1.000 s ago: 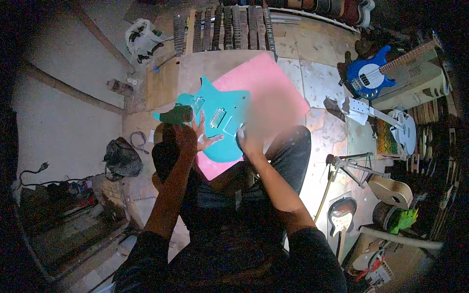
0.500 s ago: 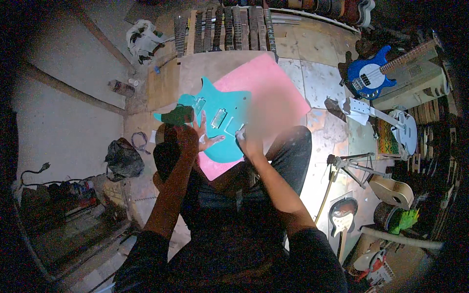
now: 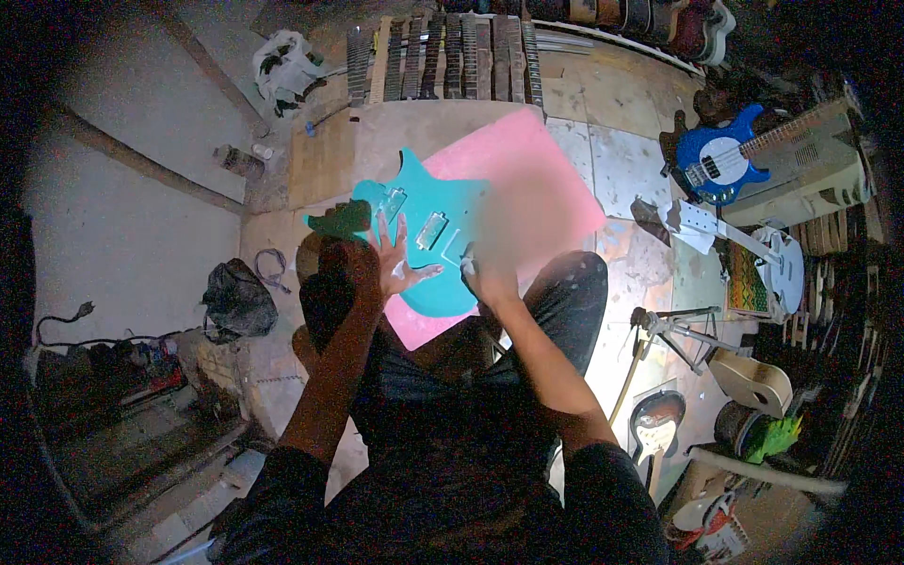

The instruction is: The person polishes the surface of a green guitar body by hand using a white cloth, turning the object over to reach different sections.

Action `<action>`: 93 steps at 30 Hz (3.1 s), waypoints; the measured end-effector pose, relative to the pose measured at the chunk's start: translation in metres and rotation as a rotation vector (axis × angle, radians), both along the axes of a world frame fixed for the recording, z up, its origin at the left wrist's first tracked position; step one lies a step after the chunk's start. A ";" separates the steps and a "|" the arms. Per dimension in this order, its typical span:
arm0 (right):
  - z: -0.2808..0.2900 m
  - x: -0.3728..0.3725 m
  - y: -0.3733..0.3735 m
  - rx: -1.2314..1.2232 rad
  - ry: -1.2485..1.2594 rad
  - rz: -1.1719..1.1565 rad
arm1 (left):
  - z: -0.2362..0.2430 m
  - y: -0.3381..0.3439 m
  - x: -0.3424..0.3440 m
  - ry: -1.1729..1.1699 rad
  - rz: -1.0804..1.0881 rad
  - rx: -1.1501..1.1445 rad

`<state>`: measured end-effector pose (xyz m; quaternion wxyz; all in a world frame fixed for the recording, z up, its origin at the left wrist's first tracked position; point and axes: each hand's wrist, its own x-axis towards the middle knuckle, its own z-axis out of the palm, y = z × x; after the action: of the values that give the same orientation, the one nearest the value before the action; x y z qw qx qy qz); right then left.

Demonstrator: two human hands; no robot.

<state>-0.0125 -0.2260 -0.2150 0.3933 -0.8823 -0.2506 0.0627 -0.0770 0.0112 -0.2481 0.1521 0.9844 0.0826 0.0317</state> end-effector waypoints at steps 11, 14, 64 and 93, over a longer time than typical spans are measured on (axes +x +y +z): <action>0.002 0.013 0.009 -0.025 0.046 0.139 | 0.028 -0.013 0.004 0.223 0.090 -0.047; 0.002 0.013 0.016 0.021 0.062 0.123 | 0.033 -0.017 0.007 0.262 0.112 -0.034; 0.000 0.013 0.032 -0.022 0.030 0.072 | 0.040 -0.022 0.010 0.300 0.141 -0.062; -0.002 0.013 0.036 -0.063 0.017 0.022 | 0.045 -0.019 0.007 0.269 0.131 -0.093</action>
<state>0.0005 -0.1902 -0.2169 0.3669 -0.8909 -0.2548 0.0825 -0.0704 -0.0081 -0.2029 0.1826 0.9641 0.1679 -0.0945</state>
